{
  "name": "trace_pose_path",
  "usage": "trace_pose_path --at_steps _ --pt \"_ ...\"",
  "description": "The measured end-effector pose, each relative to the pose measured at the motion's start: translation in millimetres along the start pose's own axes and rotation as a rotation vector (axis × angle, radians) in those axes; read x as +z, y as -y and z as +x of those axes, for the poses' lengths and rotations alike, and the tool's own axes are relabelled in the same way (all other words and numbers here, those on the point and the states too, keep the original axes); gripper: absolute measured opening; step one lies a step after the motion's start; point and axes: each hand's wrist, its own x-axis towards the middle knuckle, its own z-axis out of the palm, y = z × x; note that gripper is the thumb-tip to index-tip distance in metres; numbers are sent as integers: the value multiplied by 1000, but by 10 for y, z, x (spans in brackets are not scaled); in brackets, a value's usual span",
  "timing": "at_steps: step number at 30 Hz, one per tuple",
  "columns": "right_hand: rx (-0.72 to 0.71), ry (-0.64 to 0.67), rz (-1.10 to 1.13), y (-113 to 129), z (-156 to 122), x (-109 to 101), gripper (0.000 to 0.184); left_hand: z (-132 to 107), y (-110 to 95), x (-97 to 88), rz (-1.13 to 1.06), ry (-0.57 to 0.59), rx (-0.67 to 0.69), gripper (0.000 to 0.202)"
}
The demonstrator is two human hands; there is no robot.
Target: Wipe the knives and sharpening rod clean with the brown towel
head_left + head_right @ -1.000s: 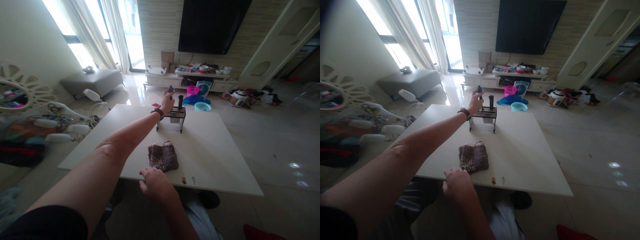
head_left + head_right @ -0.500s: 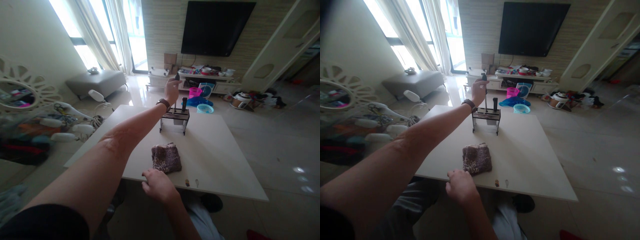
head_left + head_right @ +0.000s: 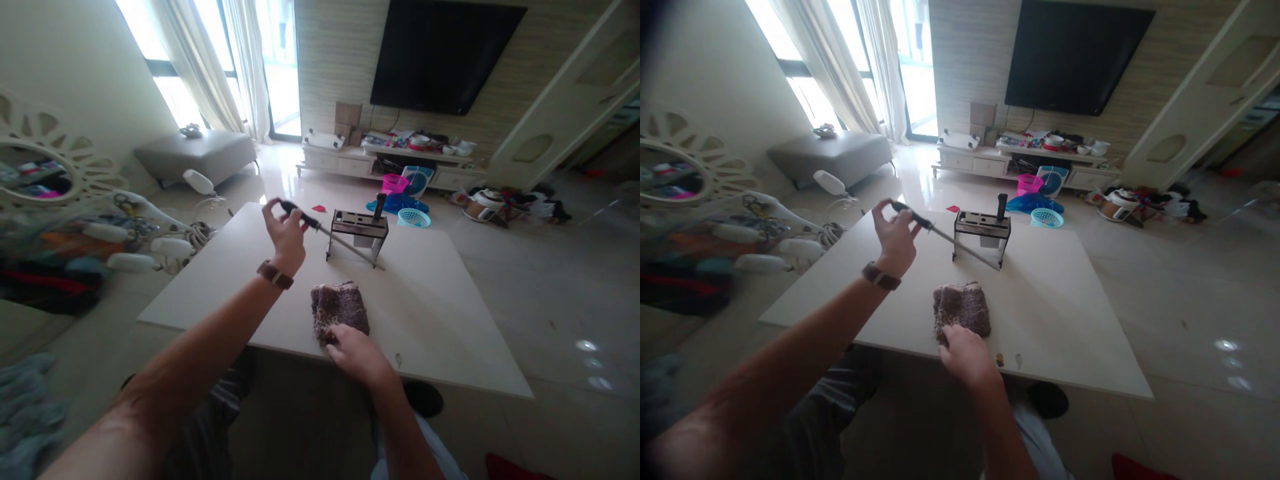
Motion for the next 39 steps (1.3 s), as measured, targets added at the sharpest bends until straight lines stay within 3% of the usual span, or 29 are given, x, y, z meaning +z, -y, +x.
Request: trace_pose_path --at_steps 2,3,5,8,11,15,19,23,26,31,34,36,37,39 --pt "41 -34 4 -88 2 20 21 -220 30 -419 -5 -138 -293 49" --pt "76 -59 -2 -138 17 34 20 -324 61 -605 -9 -192 -372 48" --pt "155 -134 -17 -245 76 74 18 -494 141 -922 -37 -231 -439 44" --pt "213 -319 131 -372 228 181 20 -615 238 -1240 -85 -176 -494 39" --pt "191 -424 572 -346 424 343 35 -602 260 -1383 -106 -191 -543 40" --pt "224 -460 1085 -33 678 532 55 -621 262 -1454 -141 -127 -640 39" --pt "167 -469 1372 315 864 597 55 -824 302 -1528 -150 13 -714 40" --pt "169 -567 1506 446 990 640 54 -918 278 -1601 -3 203 -745 43" --pt "159 -584 1433 439 1020 681 53 -843 218 -1654 197 402 -761 44" --pt "68 -578 1030 405 946 696 46 -835 212 -1714 307 631 -833 35" --pt "-3 -422 839 297 899 654 42 -912 248 -1736 334 578 -861 23" --pt "31 -280 774 126 882 595 39 -918 266 -1760 358 499 -860 18" --pt "96 -274 723 9 877 557 35 -900 273 -1776 377 469 -863 17" --pt "286 -476 575 -264 869 476 32 -833 286 -1816 444 443 -881 18"
